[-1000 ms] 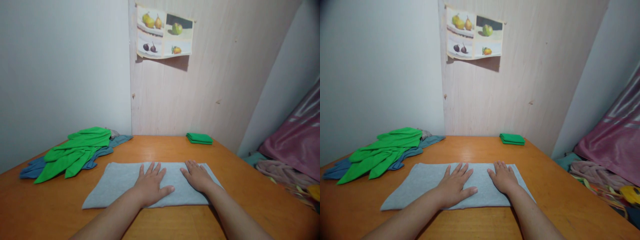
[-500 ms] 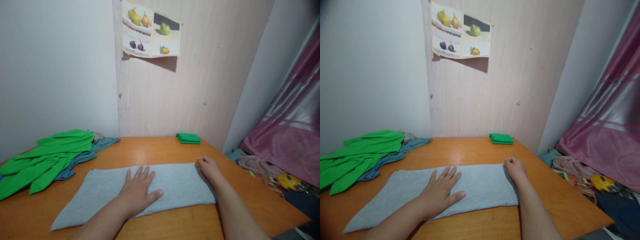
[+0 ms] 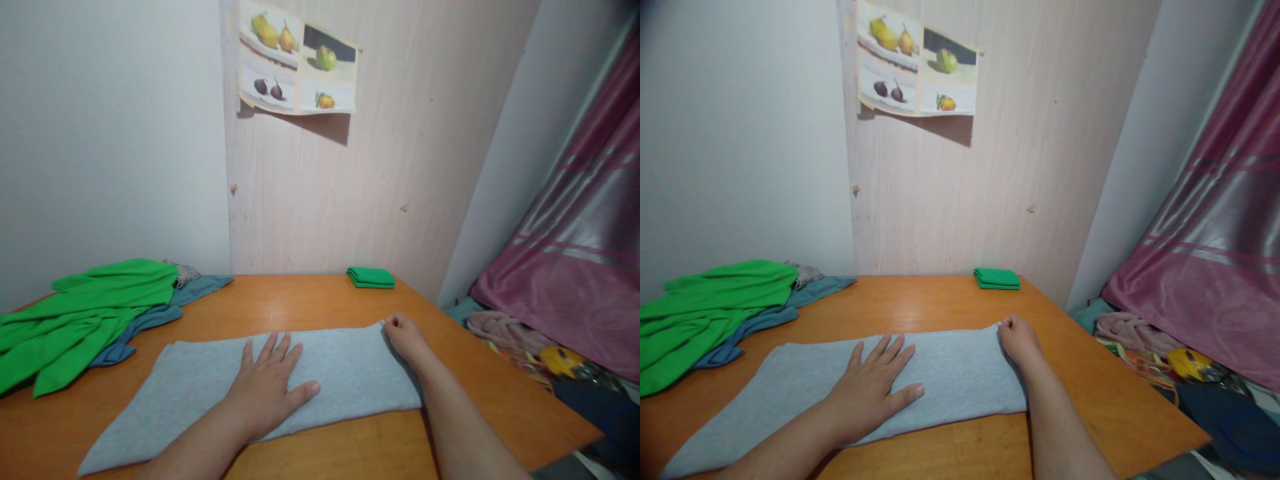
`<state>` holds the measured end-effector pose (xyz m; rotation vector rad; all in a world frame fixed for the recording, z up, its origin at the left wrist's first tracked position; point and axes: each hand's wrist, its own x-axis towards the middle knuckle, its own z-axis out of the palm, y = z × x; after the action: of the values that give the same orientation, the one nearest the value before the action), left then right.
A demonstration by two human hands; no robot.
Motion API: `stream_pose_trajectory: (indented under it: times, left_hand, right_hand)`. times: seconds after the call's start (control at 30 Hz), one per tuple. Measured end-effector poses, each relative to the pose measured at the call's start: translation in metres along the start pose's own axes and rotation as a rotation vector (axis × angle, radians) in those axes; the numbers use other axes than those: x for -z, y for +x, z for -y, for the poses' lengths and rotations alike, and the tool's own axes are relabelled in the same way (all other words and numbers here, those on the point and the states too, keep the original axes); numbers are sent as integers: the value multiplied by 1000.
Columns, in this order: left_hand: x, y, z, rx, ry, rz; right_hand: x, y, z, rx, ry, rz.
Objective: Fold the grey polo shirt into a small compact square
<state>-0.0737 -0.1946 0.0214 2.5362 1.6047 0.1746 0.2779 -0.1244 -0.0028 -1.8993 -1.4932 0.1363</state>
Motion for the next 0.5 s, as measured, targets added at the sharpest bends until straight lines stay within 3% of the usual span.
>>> stream_pose_trajectory:
  times: [0.17,0.37,0.5]
  left_hand:
    - [-3,1,1,44,15,-43]
    - [-4,2,1,84,36,-37]
    - [-4,3,1,86,35,-41]
  right_hand:
    - [4,1,8,52,9,-49]
    - [0,-6,7,-9,-108,30]
    - [7,-7,15,-26,-146,6]
